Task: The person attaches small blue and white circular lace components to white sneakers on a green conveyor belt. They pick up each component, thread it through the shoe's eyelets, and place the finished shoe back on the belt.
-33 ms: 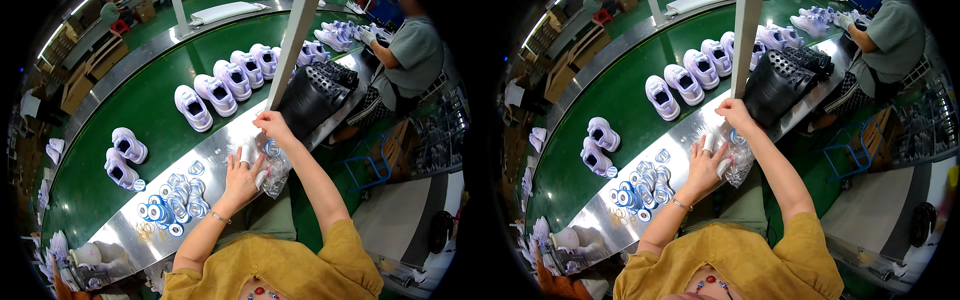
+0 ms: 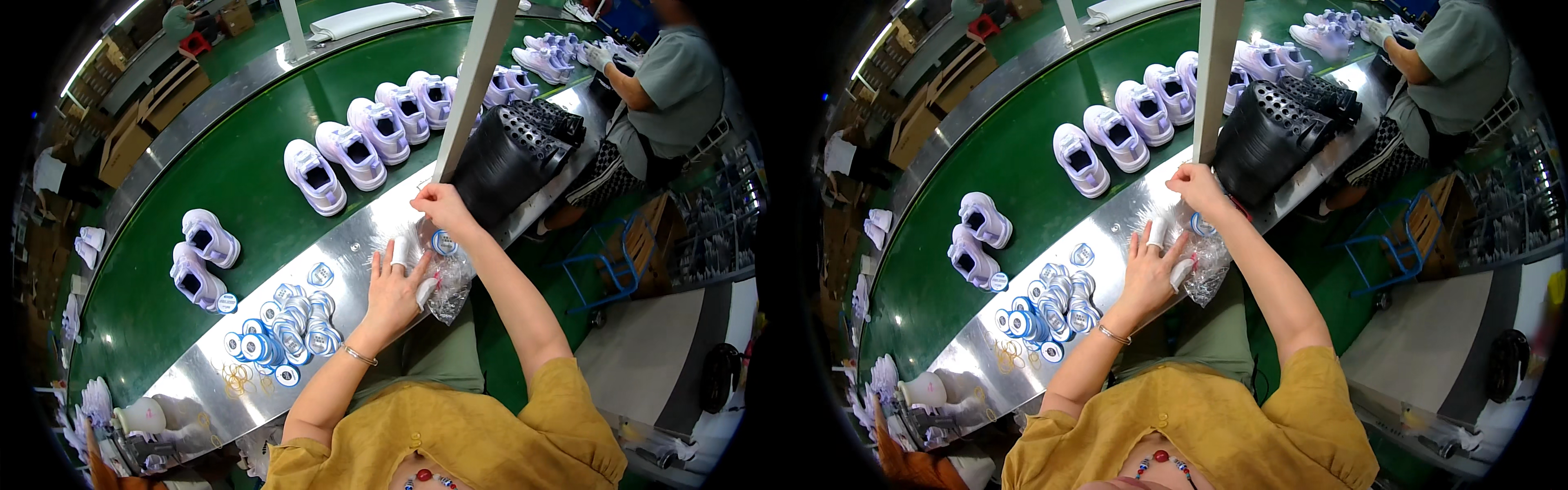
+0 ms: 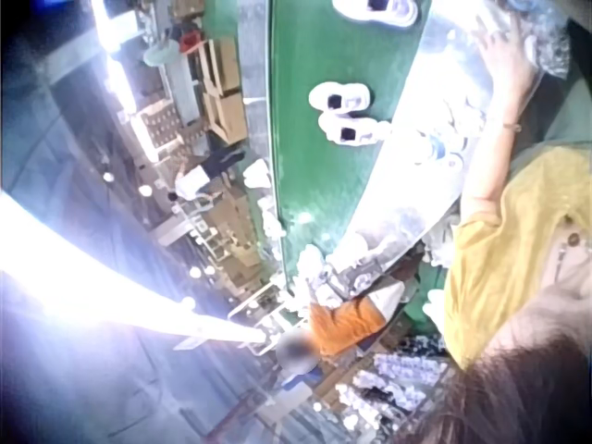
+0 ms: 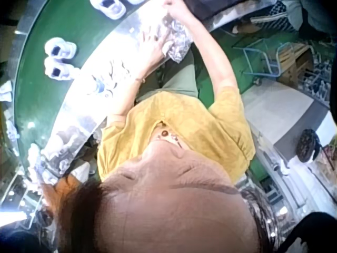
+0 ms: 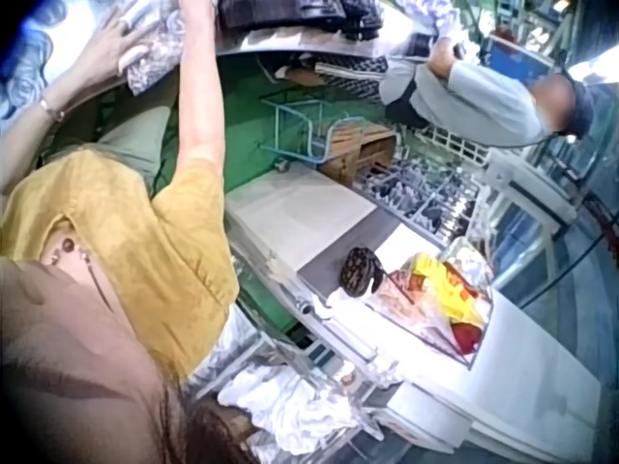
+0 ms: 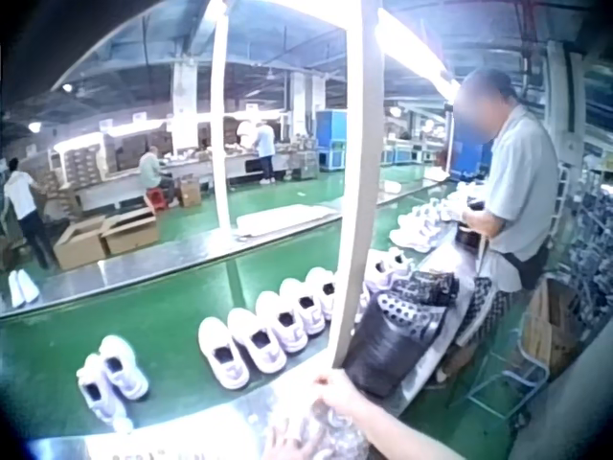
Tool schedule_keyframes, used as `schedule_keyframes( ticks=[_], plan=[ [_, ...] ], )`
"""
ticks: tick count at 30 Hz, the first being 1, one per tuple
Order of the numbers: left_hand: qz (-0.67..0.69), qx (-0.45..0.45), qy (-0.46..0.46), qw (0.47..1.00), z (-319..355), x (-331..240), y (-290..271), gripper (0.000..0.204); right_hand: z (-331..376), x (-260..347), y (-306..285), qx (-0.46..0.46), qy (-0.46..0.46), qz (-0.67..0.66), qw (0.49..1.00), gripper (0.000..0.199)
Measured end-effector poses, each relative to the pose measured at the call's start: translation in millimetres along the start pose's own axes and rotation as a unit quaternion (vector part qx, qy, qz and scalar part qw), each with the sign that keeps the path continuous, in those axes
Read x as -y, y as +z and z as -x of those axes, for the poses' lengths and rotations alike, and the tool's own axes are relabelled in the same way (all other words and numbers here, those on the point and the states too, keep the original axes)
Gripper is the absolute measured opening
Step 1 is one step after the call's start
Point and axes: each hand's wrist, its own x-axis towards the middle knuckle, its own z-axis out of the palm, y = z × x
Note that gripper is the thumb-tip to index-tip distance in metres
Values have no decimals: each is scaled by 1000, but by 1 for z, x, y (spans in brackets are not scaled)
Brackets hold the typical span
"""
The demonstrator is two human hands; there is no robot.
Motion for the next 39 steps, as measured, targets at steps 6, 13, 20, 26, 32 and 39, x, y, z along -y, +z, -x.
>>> schedule_keyframes(
  ticks=[6,13,20,26,32,39],
  plan=[
    [1,-9,-10,1000,1,0,8,49,16,15,-7,68,77,-119,988,9],
    [4,-8,2,1000,-3,-6,11,47,1,40,-10,20,-94,-67,993,10],
    [-30,3,-15,999,-4,-5,7,45,43,162,-10,-41,-314,90,944,7],
    [131,-285,-88,946,28,0,-39,39,85,118,-33,-28,-151,-27,988,10],
    [500,-112,-222,830,71,-18,-49,22,129,86,39,126,-29,-74,989,8],
    [583,-120,-309,741,106,-16,-54,16,142,66,86,161,33,-177,970,21]
  ],
)
